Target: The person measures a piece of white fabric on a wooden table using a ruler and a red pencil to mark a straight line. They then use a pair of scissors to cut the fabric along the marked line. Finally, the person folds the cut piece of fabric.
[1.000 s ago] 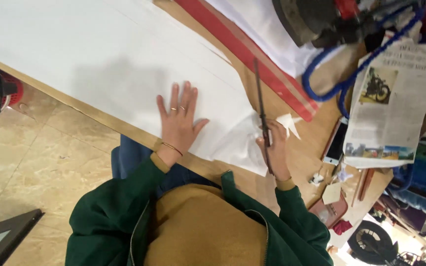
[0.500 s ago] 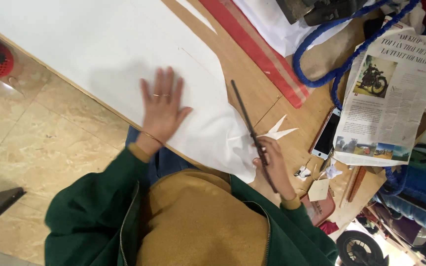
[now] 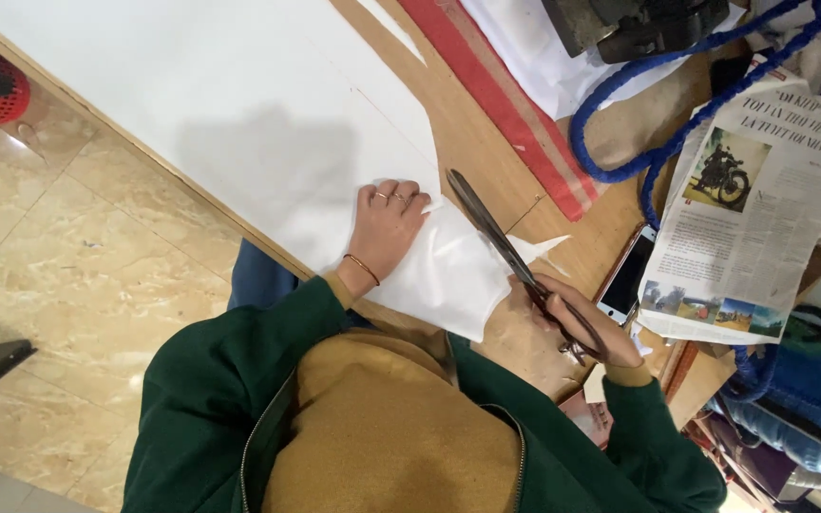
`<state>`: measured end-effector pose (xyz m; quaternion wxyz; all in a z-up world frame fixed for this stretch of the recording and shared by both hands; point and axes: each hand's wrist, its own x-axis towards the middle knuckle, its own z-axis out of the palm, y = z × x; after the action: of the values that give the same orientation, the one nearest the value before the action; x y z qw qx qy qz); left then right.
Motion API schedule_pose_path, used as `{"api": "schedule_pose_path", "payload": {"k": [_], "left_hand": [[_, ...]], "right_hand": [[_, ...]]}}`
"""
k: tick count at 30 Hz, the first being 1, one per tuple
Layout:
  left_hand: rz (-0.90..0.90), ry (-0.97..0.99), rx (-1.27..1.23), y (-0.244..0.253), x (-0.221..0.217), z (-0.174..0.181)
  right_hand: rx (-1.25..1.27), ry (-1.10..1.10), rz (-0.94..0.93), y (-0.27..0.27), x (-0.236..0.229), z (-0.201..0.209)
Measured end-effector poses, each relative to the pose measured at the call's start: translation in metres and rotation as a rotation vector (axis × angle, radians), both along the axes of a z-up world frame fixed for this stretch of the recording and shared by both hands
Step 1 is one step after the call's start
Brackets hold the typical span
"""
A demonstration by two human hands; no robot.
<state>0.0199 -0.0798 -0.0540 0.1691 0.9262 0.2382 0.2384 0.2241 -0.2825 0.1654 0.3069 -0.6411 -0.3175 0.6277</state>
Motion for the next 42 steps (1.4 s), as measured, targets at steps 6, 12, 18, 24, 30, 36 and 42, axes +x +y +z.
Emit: {"api": "schedule_pose_path", "payload": {"k": [6,12,18,24,30,36,42], "left_hand": [[0.011,-0.166,-0.146,0.01,-0.006,0.025],[0.018,-0.207,-0.171,0.011,-0.007,0.031],[0.013,-0.211,-0.164,0.013,-0.007,0.04],[0.01,-0.22,-0.17,0.014,-0.008,0.044],[0.016,-0.214,-0.183,0.014,-0.008,0.046],[0.006,-0.216,-0.205,0.014,-0.009,0.05],[0.006,-0.219,-0.21,0.014,-0.008,0.05]], "right_hand": [[-0.03,-0.032,0.139,0.028,0.005,0.009],[-0.035,-0.198,0.174,0.023,0.014,-0.04],[-0.092,-0.27,0.155,0.042,0.016,-0.048],[-0.053,-0.223,0.139,0.026,0.025,-0.085],[-0.049,-0.249,0.127,0.043,0.017,-0.071],[-0.045,-0.196,0.047,0.07,-0.001,-0.042],[-0.055,-0.17,0.013,0.072,0.001,-0.04]]}}
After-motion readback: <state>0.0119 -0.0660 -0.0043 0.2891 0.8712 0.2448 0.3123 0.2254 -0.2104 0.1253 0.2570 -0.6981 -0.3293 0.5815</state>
